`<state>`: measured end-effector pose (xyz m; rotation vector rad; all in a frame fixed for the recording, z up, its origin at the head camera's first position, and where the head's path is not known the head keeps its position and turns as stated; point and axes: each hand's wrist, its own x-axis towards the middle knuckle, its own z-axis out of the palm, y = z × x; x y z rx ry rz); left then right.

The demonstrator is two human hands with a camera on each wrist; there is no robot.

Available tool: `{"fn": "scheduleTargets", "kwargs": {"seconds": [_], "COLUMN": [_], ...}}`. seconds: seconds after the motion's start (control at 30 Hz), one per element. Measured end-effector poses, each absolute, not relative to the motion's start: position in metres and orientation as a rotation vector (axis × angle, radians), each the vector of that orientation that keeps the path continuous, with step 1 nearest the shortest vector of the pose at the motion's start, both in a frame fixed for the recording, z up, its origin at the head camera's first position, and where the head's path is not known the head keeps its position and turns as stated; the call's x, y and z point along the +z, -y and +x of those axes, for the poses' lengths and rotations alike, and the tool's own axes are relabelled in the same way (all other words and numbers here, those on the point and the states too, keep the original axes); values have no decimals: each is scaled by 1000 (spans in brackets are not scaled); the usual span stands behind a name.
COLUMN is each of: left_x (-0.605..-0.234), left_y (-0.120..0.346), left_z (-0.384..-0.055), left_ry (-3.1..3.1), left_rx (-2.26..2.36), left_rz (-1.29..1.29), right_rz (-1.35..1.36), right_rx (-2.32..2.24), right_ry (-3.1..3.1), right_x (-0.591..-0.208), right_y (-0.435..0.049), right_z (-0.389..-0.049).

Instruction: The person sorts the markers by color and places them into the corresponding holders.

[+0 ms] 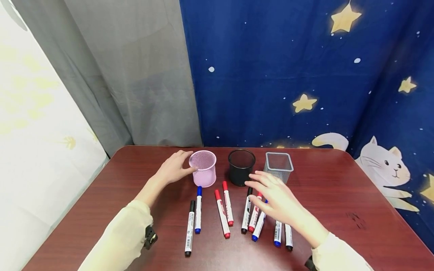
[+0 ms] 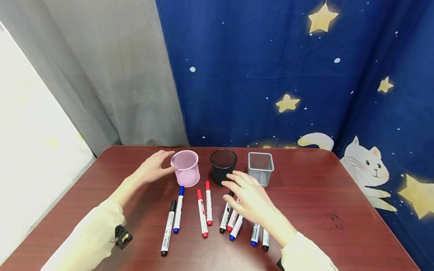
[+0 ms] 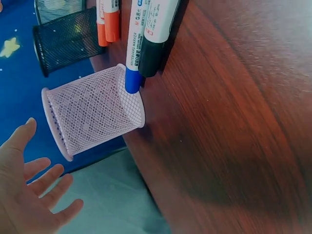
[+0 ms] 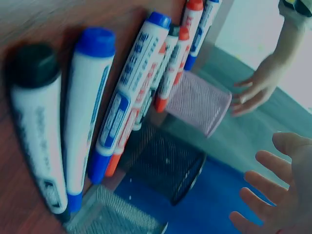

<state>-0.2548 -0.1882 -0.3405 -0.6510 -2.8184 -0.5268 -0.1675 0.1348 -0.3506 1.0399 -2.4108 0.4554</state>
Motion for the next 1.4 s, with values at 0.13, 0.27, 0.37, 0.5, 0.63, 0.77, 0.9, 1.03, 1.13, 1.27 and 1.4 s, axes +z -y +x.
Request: {"fn": "scheduleTargets", "kwargs": {"seconds": [0.13, 0.27, 0.37, 0.5, 0.63, 0.77, 0.9, 1.03, 1.13, 1.27, 1.4], "left_x": [-343, -347, -349, -350, -350, -352, -353, -353, -351, -351, -351], "left_y": [184, 183, 183, 184, 185, 185, 185, 185, 185, 184, 185], "left_z": [-261, -264, -265, -265, -265, -266, -268, -268, -268, -268, -269], "left_ry": [2876, 2918, 2941, 2956, 2959, 2958, 2963, 2975, 2979, 2984, 2987], "left_rx": [-520, -500, -494, -504, -511, -522, -551, -576, -577, -578, -585], "left_rz": [-595, -563, -556, -544, -535, -538, -545, -537, -533, -534, -539], "right_rz": [1108, 1176, 1229, 1290, 1342, 1389, 1418, 1437, 1439, 1442, 1457], "right_rx": [458, 443, 435, 419, 342, 247, 185, 136, 95, 36, -48], "right_ry": [2412, 2432, 2446, 2436, 2407, 2410, 2416, 2406, 2407, 2411, 2399], "right_x": [-357, -364, -371, -379, -386, -392, -398, -404, -407, -410, -413], "right_y": [-119, -106, -99, -91, -83, -77, -72, -68, -66, -64, -61], "right_z": [-171, -173, -173, -174, -175, -174, -173, -172, -172, -173, -173]}}
